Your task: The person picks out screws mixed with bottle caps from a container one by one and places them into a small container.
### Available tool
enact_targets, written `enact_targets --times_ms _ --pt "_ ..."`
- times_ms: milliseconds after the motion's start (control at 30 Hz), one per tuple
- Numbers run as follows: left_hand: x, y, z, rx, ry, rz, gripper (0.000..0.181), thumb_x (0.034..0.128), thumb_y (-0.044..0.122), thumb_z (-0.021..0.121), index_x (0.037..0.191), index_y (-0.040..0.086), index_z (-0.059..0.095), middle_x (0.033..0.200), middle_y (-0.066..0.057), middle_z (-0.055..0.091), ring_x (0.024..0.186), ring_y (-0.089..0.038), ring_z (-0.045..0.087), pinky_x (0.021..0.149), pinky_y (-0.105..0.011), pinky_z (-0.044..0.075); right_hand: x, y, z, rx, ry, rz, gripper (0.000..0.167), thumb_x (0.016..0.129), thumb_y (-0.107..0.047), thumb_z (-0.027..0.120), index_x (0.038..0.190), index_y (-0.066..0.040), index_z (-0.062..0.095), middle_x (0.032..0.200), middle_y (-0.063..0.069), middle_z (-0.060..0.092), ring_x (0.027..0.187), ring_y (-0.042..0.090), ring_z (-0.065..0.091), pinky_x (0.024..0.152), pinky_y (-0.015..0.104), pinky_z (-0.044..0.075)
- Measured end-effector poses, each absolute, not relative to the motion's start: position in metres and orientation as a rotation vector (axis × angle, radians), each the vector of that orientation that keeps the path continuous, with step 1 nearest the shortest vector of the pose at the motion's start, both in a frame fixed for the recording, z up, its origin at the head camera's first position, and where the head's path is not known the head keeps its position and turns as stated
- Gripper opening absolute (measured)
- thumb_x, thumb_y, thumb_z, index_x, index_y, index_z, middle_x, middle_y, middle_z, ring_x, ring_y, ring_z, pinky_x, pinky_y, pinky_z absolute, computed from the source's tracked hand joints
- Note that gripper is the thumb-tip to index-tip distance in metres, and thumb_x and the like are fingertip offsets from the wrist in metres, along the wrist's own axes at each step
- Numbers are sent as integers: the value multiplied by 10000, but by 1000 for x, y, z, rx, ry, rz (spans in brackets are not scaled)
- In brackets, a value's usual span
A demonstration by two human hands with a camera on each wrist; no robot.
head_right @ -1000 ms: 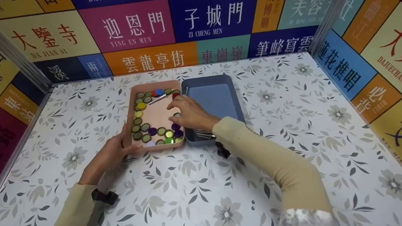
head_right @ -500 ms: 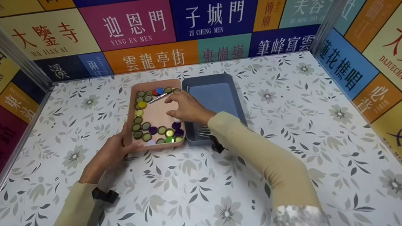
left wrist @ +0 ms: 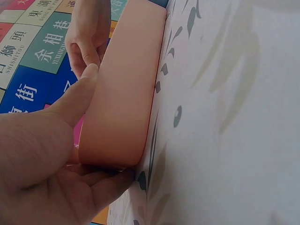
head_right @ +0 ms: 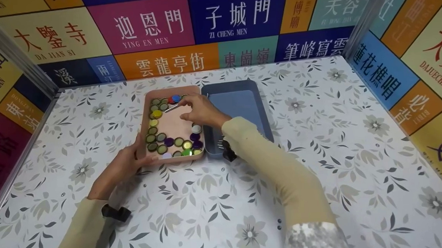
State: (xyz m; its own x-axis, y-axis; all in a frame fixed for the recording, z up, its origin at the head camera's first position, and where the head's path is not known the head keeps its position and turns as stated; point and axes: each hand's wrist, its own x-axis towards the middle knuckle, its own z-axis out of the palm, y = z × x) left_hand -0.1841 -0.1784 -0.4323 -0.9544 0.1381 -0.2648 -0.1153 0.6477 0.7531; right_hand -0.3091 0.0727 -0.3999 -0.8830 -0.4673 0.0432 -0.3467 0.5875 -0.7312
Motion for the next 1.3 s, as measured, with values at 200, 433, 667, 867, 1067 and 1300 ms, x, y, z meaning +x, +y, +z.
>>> enact_targets --times_ms 200,433,667,867,1067,1300 --pt "-183 -178 -433 68 2574 1252 1046 933 322 706 1611 239 -86 1633 -57 342 1506 -238 332 1269 -429 210 -314 68 -403 -669 2650 -1173 395 897 -199 754 1269 -89 681 1213 186 612 1016 265 548 936 402 483" --pt "-182 -177 -434 63 2545 1331 1042 927 295 714 1610 316 -73 1594 -55 417 1470 -221 400 1261 -424 231 -323 60 -402 -612 2640 -1207 368 898 -205 753 1249 -108 698 1220 161 620 940 229 490 853 376 443" --pt "-183 -177 -434 145 2613 1239 1061 927 295 715 1612 175 -85 1551 -108 469 1416 -262 473 1218 -417 333 -330 61 -403 -589 2648 -1217 379 901 -171 739 1268 -91 685 1294 164 623 1030 259 561 906 405 485" --pt "-183 -178 -434 106 2605 1231 1077 920 315 722 1610 185 -95 1606 -92 386 1475 -258 386 1248 -423 269 -335 59 -406 -534 2657 -1241 399 892 -170 751 1267 -57 681 1228 194 637 978 244 544 863 383 480" --pt "-183 -178 -434 69 2591 1233 1077 922 304 719 1609 221 -106 1607 -85 386 1473 -254 393 1250 -423 263 -340 55 -405 -504 2617 -1281 396 898 -164 746 1265 -36 665 1312 166 636 1128 292 592 982 456 511" --pt "-184 -177 -433 36 2591 1236 1069 918 280 724 1611 270 -89 1616 -65 376 1463 -259 410 1248 -429 271 -346 53 -408 -520 2620 -1255 403 904 -167 742 1271 -25 659 1329 157 619 1148 298 591 992 454 513"
